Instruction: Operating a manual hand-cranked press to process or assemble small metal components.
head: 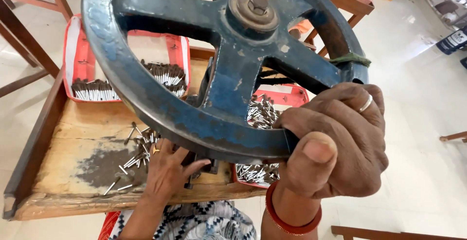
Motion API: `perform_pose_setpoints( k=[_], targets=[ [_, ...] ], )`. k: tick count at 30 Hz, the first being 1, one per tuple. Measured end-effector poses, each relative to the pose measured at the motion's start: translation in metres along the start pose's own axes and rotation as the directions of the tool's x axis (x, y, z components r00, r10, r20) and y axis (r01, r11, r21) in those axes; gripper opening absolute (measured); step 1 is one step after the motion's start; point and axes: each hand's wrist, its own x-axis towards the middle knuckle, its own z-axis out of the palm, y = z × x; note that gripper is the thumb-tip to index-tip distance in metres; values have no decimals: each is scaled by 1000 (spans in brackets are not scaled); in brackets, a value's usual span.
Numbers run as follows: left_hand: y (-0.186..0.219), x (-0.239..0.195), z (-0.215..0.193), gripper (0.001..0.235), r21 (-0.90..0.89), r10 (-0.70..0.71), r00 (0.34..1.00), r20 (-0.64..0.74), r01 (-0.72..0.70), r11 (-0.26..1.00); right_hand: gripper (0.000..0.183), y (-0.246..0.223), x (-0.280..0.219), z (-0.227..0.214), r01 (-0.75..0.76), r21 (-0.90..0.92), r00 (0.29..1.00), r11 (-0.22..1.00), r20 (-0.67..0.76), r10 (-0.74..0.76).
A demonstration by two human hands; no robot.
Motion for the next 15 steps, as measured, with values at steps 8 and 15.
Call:
perform_pose_setpoints(
  k=[8, 15],
  targets=[
    [-5, -15, -4, 63, 195, 32, 994, 102, -52, 979, 72, -6, -4, -5, 6, -28, 1000, 1000, 1, -6],
    [3, -10, -14, 65, -58, 116, 993, 38, -113, 992, 44, -82, 19, 39, 132, -431, 960, 893, 281, -6]
  ],
)
